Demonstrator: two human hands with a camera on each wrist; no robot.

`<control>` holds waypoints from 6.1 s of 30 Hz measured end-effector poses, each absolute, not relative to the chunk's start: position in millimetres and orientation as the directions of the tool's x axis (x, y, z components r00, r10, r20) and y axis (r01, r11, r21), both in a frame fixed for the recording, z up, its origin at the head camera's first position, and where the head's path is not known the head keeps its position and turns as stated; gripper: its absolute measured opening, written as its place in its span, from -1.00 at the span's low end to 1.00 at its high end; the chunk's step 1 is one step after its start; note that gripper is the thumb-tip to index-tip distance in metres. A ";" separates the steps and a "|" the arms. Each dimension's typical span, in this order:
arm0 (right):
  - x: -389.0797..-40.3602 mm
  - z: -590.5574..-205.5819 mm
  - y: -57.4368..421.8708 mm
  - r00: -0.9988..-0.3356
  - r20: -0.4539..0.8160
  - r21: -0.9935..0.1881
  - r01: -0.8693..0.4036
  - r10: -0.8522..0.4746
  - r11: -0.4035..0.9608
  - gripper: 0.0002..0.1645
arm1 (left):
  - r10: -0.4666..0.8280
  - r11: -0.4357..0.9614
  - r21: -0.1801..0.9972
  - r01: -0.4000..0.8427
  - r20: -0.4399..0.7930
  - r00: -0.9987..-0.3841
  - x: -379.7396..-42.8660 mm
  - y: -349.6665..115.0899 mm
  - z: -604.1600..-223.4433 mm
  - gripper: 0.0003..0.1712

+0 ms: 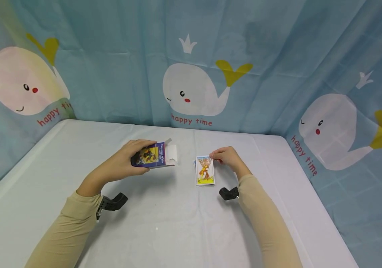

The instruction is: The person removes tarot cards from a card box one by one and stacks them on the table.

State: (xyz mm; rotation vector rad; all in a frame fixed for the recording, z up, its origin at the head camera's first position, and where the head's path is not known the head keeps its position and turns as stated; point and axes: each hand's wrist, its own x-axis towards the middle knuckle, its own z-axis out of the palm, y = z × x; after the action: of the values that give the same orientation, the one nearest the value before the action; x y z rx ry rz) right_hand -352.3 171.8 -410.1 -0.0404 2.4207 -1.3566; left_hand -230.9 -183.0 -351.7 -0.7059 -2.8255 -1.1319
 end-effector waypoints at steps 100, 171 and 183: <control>-307.9 -432.9 172.1 -0.960 -0.273 -0.946 0.279 0.059 0.164 -0.56 | -0.247 0.676 0.719 -0.164 0.012 -0.969 -246.9 -168.8 -405.1 0.00; -309.1 -438.1 172.2 -0.954 -0.292 -0.935 0.299 0.065 0.192 -0.58 | -0.022 0.371 0.928 0.000 0.009 -1.000 -252.6 -73.2 -417.6 -0.31; -308.3 -438.7 165.6 -0.953 -0.299 -0.940 0.304 0.056 0.154 -0.58 | 0.090 0.303 0.951 -0.057 -0.088 -0.992 -269.4 -37.8 -437.5 -0.27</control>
State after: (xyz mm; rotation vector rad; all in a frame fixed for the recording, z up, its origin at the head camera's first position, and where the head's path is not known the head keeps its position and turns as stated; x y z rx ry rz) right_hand -308.3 165.6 -438.7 0.3541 2.2309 -1.8938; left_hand -269.4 -37.8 -437.5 -0.0340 -2.6336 -1.9315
